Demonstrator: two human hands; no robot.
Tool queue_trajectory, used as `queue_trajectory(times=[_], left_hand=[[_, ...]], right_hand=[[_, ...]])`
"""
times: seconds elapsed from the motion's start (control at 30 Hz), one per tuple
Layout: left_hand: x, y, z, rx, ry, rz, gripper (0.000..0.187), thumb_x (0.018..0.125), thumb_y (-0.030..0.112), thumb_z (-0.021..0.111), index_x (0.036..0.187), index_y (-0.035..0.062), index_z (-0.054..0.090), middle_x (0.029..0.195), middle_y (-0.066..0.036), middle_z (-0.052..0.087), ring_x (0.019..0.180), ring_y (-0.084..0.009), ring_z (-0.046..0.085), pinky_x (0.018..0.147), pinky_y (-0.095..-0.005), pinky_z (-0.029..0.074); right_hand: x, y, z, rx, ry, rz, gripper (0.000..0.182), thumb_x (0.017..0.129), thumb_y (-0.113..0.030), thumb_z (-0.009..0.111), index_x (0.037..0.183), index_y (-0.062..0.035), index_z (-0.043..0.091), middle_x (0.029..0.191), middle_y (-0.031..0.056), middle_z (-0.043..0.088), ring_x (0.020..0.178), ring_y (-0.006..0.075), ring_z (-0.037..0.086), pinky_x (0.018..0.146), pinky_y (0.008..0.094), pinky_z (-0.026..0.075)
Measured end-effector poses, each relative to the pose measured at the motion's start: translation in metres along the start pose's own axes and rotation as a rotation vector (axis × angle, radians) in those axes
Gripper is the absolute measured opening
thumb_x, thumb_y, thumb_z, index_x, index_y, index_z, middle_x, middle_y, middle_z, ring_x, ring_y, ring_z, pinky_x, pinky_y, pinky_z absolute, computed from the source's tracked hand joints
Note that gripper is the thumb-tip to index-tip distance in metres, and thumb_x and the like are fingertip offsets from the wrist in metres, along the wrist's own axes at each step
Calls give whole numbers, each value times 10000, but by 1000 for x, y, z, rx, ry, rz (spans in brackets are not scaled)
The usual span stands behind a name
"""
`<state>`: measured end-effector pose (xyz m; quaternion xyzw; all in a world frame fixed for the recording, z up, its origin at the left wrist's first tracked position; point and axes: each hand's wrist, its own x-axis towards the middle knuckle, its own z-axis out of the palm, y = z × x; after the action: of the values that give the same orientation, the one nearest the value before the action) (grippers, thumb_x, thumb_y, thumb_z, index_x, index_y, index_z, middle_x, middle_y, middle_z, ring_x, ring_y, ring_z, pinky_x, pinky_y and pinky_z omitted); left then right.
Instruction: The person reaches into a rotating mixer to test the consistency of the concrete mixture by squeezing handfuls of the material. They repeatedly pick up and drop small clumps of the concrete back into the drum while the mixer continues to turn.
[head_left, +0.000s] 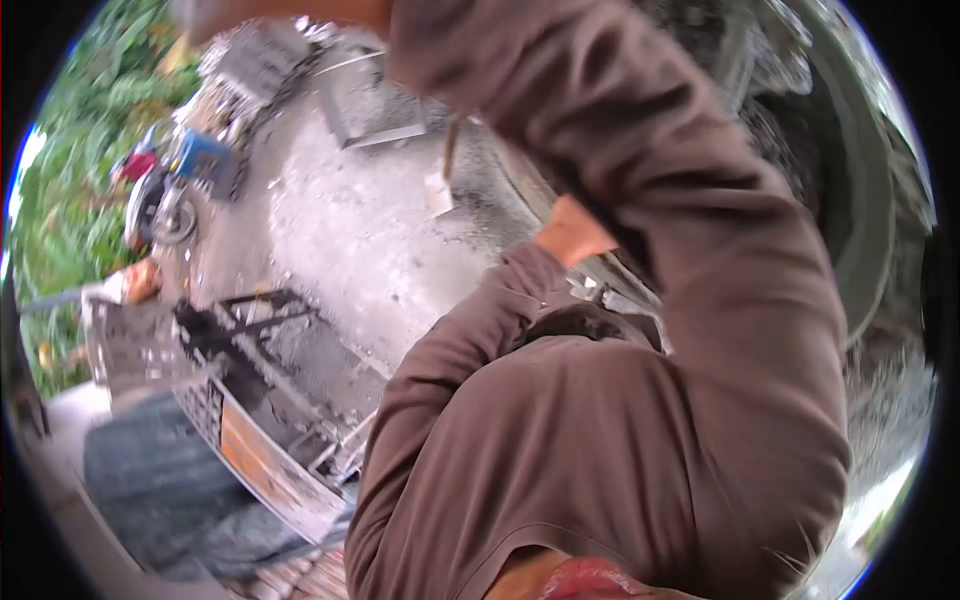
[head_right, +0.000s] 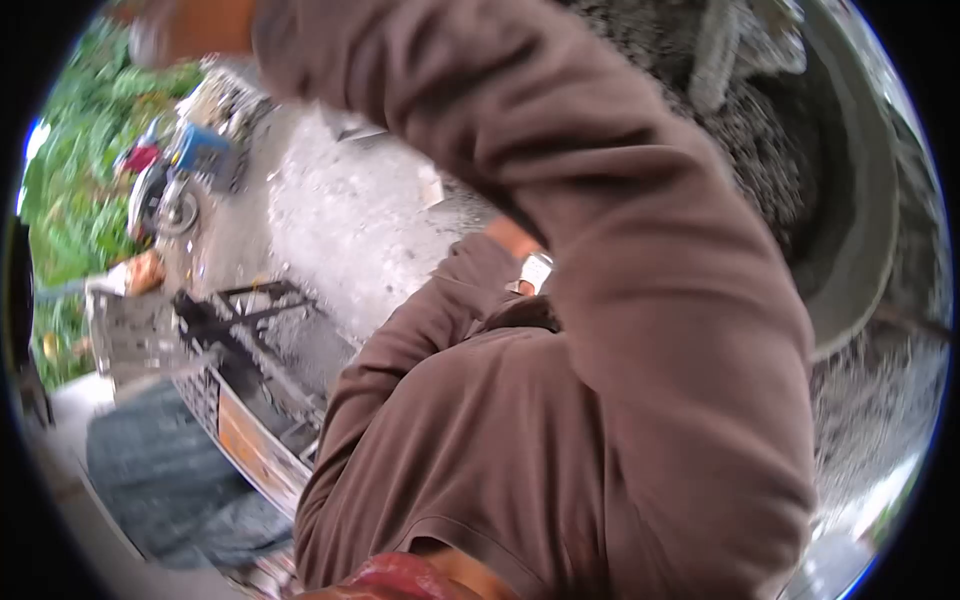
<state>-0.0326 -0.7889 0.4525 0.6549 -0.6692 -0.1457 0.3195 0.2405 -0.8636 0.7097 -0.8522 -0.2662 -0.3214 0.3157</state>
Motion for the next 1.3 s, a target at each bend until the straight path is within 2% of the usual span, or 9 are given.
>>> queue_trajectory(times=[0.1,0.17,0.23,0.3,0.43,0.77,0.97,1.17,1.3], left_hand=[[-17,24,16,-287,394,174,591,824,434,664,1281,70,571,1295,-127,592,1193,-297,557,1022,-426,428],[-21,13,20,-130,393,188,582,820,375,691,1292,64,553,1341,-126,559,1184,-271,566,1011,-426,436],[-23,2,-19,-494,-160,-72,542,818,330,676,1257,36,557,1296,-151,571,1107,-309,601,953,-437,466],[-1,14,-27,-43,7,67,373,827,330,657,1113,93,625,1067,-149,640,966,-332,619,850,-445,480],[-2,26,-27,-69,96,-6,321,813,288,648,1071,100,622,1033,-122,634,877,-316,638,749,-437,507],[18,17,-52,-321,-330,-103,273,850,165,585,1089,49,649,1025,-138,656,811,-281,642,721,-358,506],[43,33,-110,-250,-222,-63,254,871,60,543,1099,41,654,1012,-87,664,753,-135,606,611,-263,476],[43,-5,-67,-111,-126,167,405,886,69,502,1289,54,544,1360,-236,445,1228,-373,456,1041,-423,358],[25,30,-41,-124,-271,173,504,900,112,501,1398,84,432,1382,-272,385,1275,-411,359,1082,-478,274]], right_hand=[[-71,-115,28,-495,153,344,544,851,-266,565,1383,-247,456,1477,205,349,1369,505,275,1067,725,132],[-148,-106,36,-607,-147,376,532,800,-301,655,1305,-181,536,1383,164,445,1241,388,466,995,644,334],[-208,-101,23,-468,-553,587,466,804,-346,663,1225,-161,588,1341,132,496,1212,343,493,953,597,357],[-250,-115,-12,-308,-696,666,452,836,-373,654,1224,-146,608,1365,135,512,1257,338,474,1048,632,265],[-339,-161,-93,-91,-408,851,525,850,-400,665,1226,-37,611,1194,152,628,1016,310,614,876,380,476],[-522,-273,-171,-136,-104,1581,506,921,-393,625,1271,-30,574,1011,188,681,862,284,650,764,380,503],[-558,-281,-109,-421,89,1837,675,909,-450,631,1357,28,468,1342,226,522,1126,311,576,912,376,473],[-571,-283,-69,-666,419,1824,671,926,-375,616,1430,-4,373,1439,253,397,1351,353,388,1079,384,353],[-561,-318,-92,-772,559,1900,636,900,-347,624,1398,-9,417,1356,231,460,1029,349,589,911,401,467]])
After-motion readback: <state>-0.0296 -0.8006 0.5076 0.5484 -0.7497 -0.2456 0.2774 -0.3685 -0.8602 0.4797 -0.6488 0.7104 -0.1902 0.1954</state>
